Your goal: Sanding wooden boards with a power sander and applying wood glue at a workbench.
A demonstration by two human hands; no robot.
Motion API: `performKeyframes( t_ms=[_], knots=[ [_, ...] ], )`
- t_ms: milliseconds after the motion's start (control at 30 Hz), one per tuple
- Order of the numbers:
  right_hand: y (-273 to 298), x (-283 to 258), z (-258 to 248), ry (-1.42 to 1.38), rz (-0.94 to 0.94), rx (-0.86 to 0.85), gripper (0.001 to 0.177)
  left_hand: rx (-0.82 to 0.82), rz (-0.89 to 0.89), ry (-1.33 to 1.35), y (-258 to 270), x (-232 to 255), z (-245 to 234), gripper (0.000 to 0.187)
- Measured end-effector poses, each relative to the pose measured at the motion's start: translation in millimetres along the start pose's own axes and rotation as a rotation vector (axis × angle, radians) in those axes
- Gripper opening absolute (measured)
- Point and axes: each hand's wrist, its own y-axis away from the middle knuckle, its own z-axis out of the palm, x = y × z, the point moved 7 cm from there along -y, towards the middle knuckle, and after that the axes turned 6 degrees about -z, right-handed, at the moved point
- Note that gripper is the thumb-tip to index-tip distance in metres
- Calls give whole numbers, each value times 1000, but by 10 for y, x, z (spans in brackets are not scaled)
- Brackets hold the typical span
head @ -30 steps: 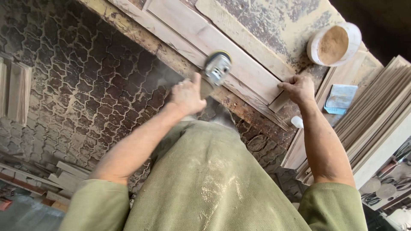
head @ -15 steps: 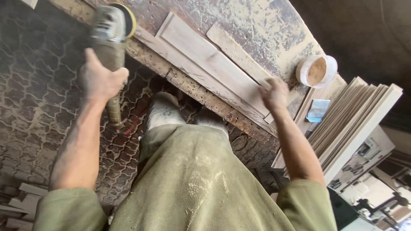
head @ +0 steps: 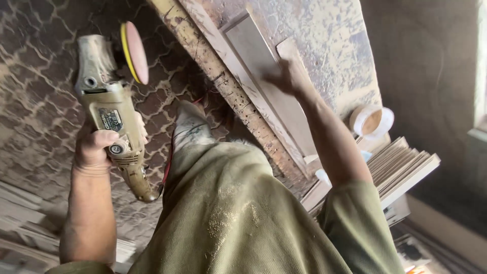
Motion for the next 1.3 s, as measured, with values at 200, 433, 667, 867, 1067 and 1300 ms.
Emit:
performKeyframes(
  t_ms=[200,433,667,867,1067,1300],
  knots=[
    [1056,599,375,-370,194,125,55,-335,0,470,226,-456,806,71],
    [905,-297,296,-774,196,194,44,-114,7,495,3,-1036,1263,52],
    [959,-308,536,-864,206,291,45,50,-198,426,-108,-1432,1584,42],
    [930,-148,632,-831,203,320,48,116,-272,337,-302,-1545,1712,46],
    [939,-164,570,-892,220,315,44,104,-328,352,-368,-1756,1655,52],
    [937,-172,570,-889,226,317,44,106,-300,369,-391,-1715,1714,54]
  ],
)
